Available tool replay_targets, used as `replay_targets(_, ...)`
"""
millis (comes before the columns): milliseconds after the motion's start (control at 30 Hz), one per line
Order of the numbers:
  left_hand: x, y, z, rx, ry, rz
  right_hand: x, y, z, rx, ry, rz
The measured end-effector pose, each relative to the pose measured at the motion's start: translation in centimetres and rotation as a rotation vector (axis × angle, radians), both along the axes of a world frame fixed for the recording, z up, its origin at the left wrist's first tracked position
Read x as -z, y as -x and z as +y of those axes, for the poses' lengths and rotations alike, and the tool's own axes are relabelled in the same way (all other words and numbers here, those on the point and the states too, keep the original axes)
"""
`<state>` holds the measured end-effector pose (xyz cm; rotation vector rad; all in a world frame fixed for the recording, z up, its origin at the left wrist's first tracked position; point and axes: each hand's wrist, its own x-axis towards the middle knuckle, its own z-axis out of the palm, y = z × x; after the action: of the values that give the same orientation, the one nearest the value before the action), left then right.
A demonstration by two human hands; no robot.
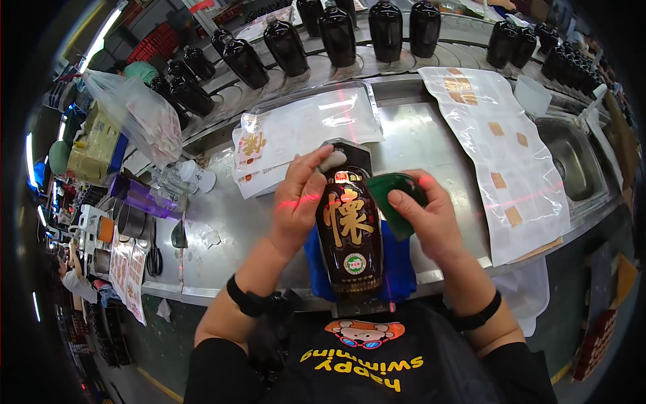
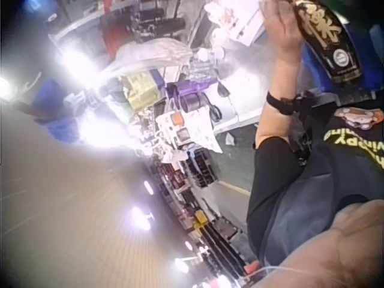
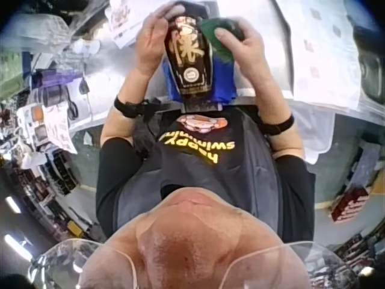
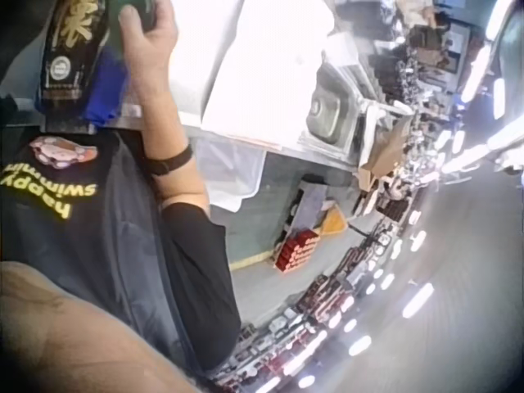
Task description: Manual application of decorative and brand labels to brown glass bottles in a manufacturing facility.
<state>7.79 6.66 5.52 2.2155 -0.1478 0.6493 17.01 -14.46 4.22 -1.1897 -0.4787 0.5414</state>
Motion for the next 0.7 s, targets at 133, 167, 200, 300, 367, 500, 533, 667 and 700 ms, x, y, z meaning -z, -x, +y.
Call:
replay_targets(133, 0.3, 0.8, -3.4, 0.028, 0.812, 0.068, -5.1, -4.1, 2.3, -0.210, 0.271, -0.456)
replay_targets(167, 0.2, 0.7, -3.9, -0.029, 0.855, 0.080, -5.5, -4.8, 3.2, -0.287, 0.299, -0.481)
replay_targets(200, 0.1, 0.7, -4.2, -0.090, 0.896, 0.089, -5.9, -5.4, 4.0, -0.369, 0.323, -0.508)
replay_targets(300, -0.2, 0.6, -4.2, -0.051, 1.029, 0.192, -6.7, -7.5, 5.8, -0.390, 0.412, -0.605)
replay_targets(367, -0.2, 0.7, -4.1, -0.035, 1.084, 0.274, -7.6, -8.1, 6.8, -0.408, 0.476, -0.758)
replay_targets(500, 0.0, 1.0, -3.8, 0.004, 1.115, 0.278, -8.8, -7.5, 8.5, -0.627, 0.511, -0.764)
replay_targets(533, 0.1, 1.0, -3.8, 0.007, 1.120, 0.279, -8.7, -7.7, 8.7, -0.627, 0.516, -0.762)
replay_targets(667, 0.1, 0.8, -4.0, -0.005, 1.091, 0.278, -9.0, -8.8, 9.3, -0.604, 0.536, -0.935)
replay_targets(700, 0.0, 0.8, -4.0, -0.016, 1.086, 0.278, -9.0, -9.1, 9.6, -0.589, 0.541, -0.958)
